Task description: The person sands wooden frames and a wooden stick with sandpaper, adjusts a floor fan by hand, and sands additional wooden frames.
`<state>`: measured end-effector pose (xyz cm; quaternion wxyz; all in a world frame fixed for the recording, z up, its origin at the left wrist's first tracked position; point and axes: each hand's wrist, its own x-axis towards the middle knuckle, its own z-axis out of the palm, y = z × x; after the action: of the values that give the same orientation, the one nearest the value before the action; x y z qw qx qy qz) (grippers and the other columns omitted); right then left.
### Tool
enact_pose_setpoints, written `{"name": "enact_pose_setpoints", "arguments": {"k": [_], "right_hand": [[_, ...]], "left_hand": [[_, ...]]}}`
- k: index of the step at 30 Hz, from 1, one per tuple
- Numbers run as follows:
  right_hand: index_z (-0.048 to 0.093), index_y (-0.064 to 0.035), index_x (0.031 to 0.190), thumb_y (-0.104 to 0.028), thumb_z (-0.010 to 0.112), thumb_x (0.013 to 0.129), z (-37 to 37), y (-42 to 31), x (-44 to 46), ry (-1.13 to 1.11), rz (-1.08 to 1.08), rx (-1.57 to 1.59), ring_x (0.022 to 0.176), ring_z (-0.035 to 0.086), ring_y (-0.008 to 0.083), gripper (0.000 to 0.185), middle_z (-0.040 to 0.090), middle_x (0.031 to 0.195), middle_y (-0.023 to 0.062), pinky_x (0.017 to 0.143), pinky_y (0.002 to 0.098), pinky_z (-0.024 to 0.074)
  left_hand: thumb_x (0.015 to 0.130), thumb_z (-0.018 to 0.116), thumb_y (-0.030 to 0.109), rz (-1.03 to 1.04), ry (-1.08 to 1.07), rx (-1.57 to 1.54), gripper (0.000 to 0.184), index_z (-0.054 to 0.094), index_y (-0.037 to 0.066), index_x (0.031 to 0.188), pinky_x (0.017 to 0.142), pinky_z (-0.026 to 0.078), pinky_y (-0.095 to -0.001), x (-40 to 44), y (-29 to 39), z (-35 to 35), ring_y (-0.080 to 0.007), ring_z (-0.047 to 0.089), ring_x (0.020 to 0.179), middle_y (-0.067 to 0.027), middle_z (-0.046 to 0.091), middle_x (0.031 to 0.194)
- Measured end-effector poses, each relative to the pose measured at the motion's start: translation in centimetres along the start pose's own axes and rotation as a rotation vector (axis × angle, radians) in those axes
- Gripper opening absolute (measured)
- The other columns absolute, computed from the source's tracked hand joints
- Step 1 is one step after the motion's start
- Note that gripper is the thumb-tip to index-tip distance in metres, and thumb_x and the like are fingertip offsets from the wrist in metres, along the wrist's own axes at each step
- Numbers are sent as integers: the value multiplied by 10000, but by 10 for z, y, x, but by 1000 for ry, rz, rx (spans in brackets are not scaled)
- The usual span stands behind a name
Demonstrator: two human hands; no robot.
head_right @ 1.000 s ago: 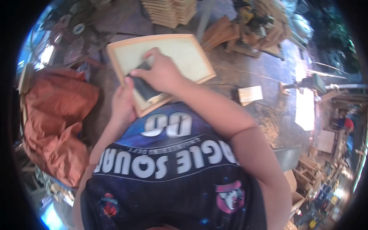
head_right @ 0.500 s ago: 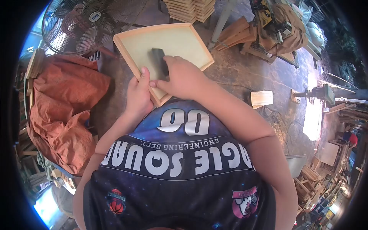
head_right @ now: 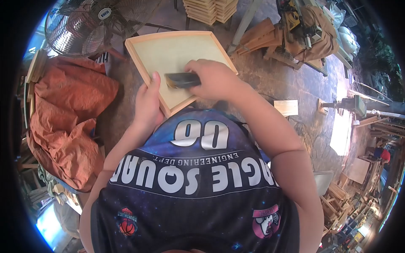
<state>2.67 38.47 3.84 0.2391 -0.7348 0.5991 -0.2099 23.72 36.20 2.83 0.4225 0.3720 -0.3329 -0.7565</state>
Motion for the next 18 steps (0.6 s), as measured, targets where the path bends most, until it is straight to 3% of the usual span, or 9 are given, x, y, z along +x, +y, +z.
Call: {"name": "enact_pose_setpoints", "arguments": {"k": [3, 6, 8, 12, 15, 16, 18], "right_hand": [[688, -82, 1158, -105, 652, 836, 10, 0, -2, -74, -68, -116, 1017, 683, 344, 325, 716, 1016, 135, 917, 443, 538], [700, -113, 1191, -121, 664, 837, 6, -1, -2, -34, -89, -132, 952, 692, 345, 356, 719, 970, 132, 894, 460, 546], [711, -149, 1213, -132, 679, 835, 1, 7, -4, -120, -156, -95, 910, 696, 334, 380, 723, 963, 127, 865, 455, 553], [732, -167, 1167, -116, 652, 855, 3, -4, -17, -5, -278, -11, 892, 696, 325, 326, 733, 950, 100, 848, 454, 552], [730, -172, 1200, -14, 661, 789, 13, 0, -19, -63, -353, -11, 917, 702, 293, 446, 738, 1034, 77, 812, 420, 578], [731, -173, 1205, 15, 648, 770, 17, -2, -19, -44, -404, 25, 992, 700, 259, 481, 743, 1084, 64, 780, 401, 585], [737, -182, 1201, 29, 646, 744, 22, -14, -21, 23, -431, 70, 1033, 694, 257, 512, 747, 1104, 54, 811, 413, 580]], "left_hand": [[1090, 533, 343, -19, 52, 17, 498, 498, -85, 1343, 964, 560, -393, 1, 2, 2, -249, 664, 1131, -195, 625, 1274], [1080, 542, 377, -37, 14, 5, 538, 472, -66, 1377, 995, 549, -429, 2, 3, 0, -283, 644, 1189, -197, 606, 1311], [1098, 501, 351, -58, 59, -28, 513, 466, -81, 1373, 982, 563, -441, -1, 7, 5, -304, 652, 1178, -213, 608, 1303], [1112, 461, 337, -68, 94, -95, 506, 447, -91, 1380, 978, 571, -464, -2, 9, 10, -334, 654, 1175, -233, 602, 1305], [1114, 457, 333, -48, 107, -91, 506, 434, -93, 1387, 969, 573, -464, 2, 6, 6, -334, 656, 1168, -241, 595, 1311], [1110, 468, 336, -26, 123, -65, 510, 428, -83, 1398, 981, 564, -468, 4, 6, 4, -331, 646, 1186, -234, 585, 1328], [1103, 488, 342, 12, 155, -12, 522, 417, -65, 1422, 1004, 546, -475, 6, 6, 2, -326, 626, 1222, -221, 566, 1362]]}}
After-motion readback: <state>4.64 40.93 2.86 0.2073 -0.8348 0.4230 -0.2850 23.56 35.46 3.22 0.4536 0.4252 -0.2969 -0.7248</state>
